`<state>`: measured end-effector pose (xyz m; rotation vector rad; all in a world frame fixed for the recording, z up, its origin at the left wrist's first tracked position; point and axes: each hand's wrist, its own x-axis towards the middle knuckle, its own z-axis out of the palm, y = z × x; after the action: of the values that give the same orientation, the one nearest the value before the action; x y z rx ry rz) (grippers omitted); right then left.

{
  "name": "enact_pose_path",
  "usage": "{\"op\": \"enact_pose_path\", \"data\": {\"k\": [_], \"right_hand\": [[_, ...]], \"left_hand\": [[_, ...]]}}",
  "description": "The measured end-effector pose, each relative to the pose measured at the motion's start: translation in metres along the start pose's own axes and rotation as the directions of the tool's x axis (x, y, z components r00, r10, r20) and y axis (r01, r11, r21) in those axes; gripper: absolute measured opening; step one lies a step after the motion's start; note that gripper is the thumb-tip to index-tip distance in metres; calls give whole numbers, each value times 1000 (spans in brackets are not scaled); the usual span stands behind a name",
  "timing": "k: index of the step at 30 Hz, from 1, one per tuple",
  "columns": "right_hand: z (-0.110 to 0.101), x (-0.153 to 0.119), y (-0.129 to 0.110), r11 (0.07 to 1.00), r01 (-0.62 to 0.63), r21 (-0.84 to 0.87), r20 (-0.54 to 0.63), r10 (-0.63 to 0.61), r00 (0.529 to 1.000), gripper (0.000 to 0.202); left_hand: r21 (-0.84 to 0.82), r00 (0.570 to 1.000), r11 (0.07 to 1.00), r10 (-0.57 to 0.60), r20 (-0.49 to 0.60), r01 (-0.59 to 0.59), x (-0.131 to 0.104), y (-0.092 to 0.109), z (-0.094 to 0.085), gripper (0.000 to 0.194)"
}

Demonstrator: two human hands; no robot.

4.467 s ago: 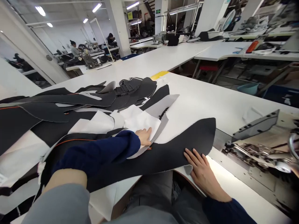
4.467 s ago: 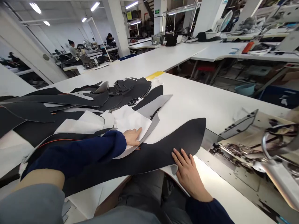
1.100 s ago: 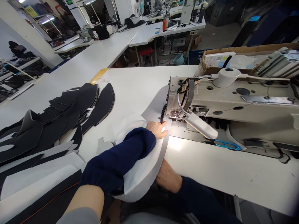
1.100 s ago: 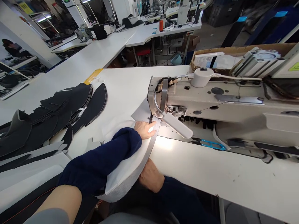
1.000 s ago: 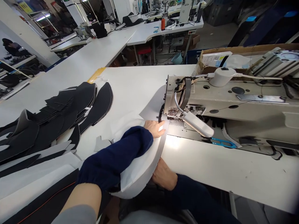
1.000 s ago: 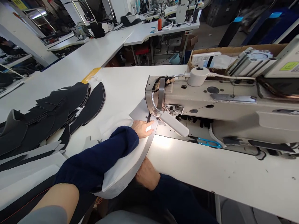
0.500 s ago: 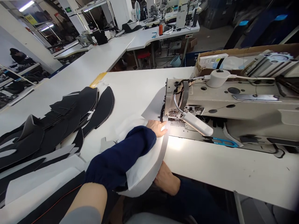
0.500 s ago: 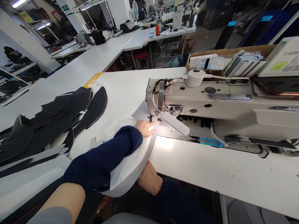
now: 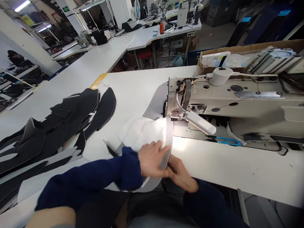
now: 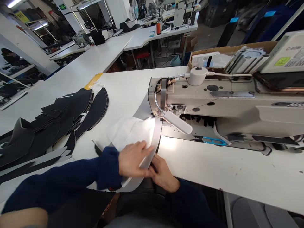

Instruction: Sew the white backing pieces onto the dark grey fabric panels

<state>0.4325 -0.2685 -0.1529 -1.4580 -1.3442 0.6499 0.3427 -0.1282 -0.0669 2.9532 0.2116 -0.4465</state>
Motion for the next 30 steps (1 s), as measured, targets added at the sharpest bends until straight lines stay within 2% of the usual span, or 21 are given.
{"op": "enact_pose_path", "data": {"k": [2,4,7,9,11,13,14,16,17,18,20,23,25,27,30], "right_hand": [[2,4,-4,996,-39,81,-62,45,997,35],[10,12,-6,989,-56,138,-61,65,996,43],[37,24,-11,961,-124,248,17,123,992,50],[66,28,-17,950,-151,273,90,131,987,43],[97,26,-25,975,-96,199,195,57,979,30],[119,18,-34,999,43,-2,339,-40,940,25],[123,12,-37,983,146,-116,416,-86,905,25],[116,-1,-36,890,344,-298,516,-153,843,24],[105,-7,-33,834,415,-362,530,-182,828,23],[91,-12,-27,784,456,-422,515,-206,832,22],[61,-19,-12,701,440,-561,428,-210,879,25],[34,-21,10,535,350,-769,282,-207,937,45],[35,-17,15,421,331,-844,247,-243,938,45],[45,-13,13,334,343,-878,268,-252,930,38],[58,-8,2,253,373,-893,332,-188,924,33]], "left_hand": [[4,997,1000,-15,74,15,-25,5,2,80],[8,993,999,-48,111,47,-36,-2,-4,75],[31,991,997,-73,109,70,-33,-18,-29,69],[93,995,993,-79,53,74,-27,-20,-42,62],[159,997,984,-79,-6,79,-19,-13,-42,55],[194,997,978,-76,-28,80,-9,-2,-25,52],[198,997,977,-77,-22,80,-4,2,-12,50],[201,996,976,-84,6,81,5,8,16,47],[204,995,975,-93,16,88,8,9,27,46],[205,994,974,-107,23,101,11,9,36,44],[196,990,972,-135,31,126,14,7,44,42],[131,988,984,-133,80,122,17,4,37,41],[88,984,988,-136,113,127,21,4,30,46],[63,977,985,-170,129,163,26,6,27,54],[52,971,979,-203,129,198,34,9,28,60]]}}
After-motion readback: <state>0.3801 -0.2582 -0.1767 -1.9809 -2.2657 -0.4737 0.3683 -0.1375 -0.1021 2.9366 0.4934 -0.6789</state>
